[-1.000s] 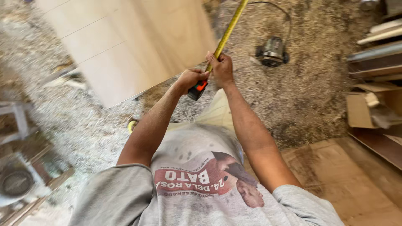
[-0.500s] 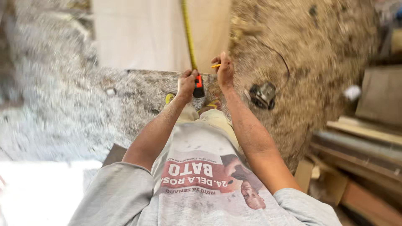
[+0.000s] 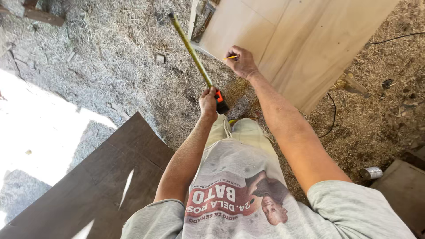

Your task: The person measures a large wooden board resting on sawhorses using a tape measure and marks measurement lines on it with a pencil. They reposition the tape measure along different parts of the board, draw straight and curved guide lines, and press the board flat with their hands between measurements.

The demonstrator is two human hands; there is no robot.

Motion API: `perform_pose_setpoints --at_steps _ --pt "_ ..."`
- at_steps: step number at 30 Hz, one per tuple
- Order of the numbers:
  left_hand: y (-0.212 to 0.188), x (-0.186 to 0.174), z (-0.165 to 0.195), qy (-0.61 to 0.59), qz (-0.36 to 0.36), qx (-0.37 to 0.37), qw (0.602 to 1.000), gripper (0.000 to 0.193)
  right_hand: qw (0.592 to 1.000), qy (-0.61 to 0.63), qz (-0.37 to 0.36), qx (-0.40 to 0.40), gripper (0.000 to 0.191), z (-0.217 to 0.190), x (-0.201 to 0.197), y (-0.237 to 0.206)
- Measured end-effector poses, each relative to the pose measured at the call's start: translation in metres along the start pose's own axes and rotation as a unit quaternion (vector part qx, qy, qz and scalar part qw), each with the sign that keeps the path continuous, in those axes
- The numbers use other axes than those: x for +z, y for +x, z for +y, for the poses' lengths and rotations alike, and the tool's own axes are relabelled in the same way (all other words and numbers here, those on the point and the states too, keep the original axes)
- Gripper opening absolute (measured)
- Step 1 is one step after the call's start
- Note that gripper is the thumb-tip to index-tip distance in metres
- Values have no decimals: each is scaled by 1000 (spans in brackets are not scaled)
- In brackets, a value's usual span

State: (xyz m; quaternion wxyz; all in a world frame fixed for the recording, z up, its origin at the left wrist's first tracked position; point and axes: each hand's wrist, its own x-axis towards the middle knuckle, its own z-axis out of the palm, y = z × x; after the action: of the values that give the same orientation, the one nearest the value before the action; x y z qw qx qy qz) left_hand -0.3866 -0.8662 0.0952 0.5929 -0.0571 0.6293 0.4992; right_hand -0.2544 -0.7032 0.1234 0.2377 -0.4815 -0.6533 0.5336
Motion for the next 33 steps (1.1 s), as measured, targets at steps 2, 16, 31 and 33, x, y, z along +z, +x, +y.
perform_pose_setpoints --at_steps 2,16,31,33 --pt "2 5 -3 18 0 -15 1000 17 999 -19 7 28 14 6 -1 0" --pt "28 23 -12 29 -39 -20 999 21 997 -62 -26 41 7 11 -6 -5" --pt "31 11 -19 85 -31 -12 996 21 996 -65 -12 55 15 3 -10 -15" --pt "30 10 -19 86 -27 -17 996 21 996 -72 -14 45 16 7 -8 -14"
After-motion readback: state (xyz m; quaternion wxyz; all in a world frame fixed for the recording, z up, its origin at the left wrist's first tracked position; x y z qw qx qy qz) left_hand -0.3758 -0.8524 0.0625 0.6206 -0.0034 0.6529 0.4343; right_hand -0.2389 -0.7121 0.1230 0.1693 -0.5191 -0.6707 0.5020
